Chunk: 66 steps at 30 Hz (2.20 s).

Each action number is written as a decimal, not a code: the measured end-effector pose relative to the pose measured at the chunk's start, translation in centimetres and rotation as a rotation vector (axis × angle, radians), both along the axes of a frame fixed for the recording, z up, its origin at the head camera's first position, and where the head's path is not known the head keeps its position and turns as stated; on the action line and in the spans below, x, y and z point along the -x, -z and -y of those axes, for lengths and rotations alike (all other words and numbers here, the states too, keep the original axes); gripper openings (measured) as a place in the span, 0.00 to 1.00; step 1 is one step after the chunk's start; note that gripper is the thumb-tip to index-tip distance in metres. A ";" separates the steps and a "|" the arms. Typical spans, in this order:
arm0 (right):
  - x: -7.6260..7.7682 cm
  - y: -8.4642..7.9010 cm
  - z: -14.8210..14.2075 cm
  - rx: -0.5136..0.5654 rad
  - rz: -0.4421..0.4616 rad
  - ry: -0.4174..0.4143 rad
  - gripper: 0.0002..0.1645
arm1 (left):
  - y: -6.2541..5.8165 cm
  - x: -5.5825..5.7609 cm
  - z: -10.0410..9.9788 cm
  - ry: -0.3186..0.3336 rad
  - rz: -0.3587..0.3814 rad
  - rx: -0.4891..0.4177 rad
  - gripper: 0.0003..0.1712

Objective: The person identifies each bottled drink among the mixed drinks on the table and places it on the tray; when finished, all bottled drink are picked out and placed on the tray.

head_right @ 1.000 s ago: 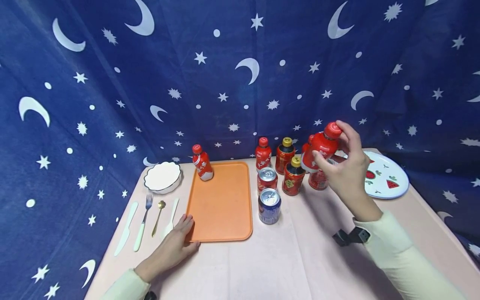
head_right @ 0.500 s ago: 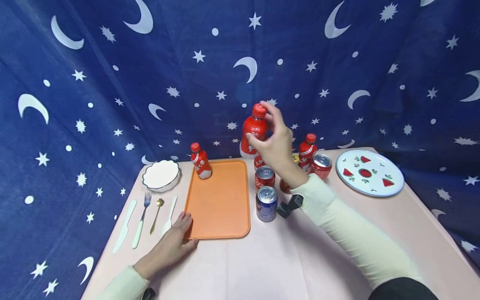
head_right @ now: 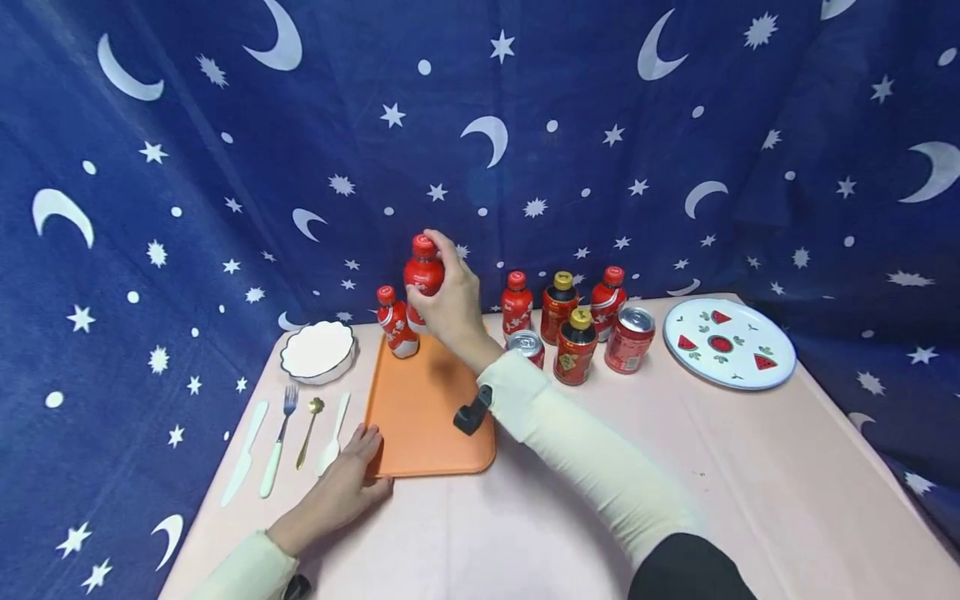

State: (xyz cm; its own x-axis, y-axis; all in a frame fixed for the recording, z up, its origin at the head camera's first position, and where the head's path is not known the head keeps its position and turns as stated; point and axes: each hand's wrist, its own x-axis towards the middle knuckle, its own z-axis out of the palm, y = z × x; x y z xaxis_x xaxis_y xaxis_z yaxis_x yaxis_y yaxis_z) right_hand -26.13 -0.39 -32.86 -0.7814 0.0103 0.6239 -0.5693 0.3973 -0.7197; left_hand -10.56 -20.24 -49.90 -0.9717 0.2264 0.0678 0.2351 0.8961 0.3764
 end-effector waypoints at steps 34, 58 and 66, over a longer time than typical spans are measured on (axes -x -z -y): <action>5.7 12.6 3.7 -0.072 0.227 0.214 0.50 | 0.0 0.2 0.4 0.009 0.019 0.007 0.43; 5.8 13.0 4.1 -0.192 0.232 0.296 0.51 | -0.3 0.1 0.2 0.010 0.020 0.011 0.42; 5.3 11.1 4.2 -0.186 0.143 0.298 0.50 | -0.3 0.1 0.3 -0.002 0.027 0.010 0.43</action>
State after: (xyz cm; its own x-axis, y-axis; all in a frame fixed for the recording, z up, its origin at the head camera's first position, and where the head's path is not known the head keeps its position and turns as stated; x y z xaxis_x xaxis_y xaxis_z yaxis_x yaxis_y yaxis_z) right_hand -31.45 -4.58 -43.98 -0.8403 0.1475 0.5216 -0.3082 0.6616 -0.6836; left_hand -10.61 -20.55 -49.58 -0.9736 0.2248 0.0395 0.2230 0.9003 0.3738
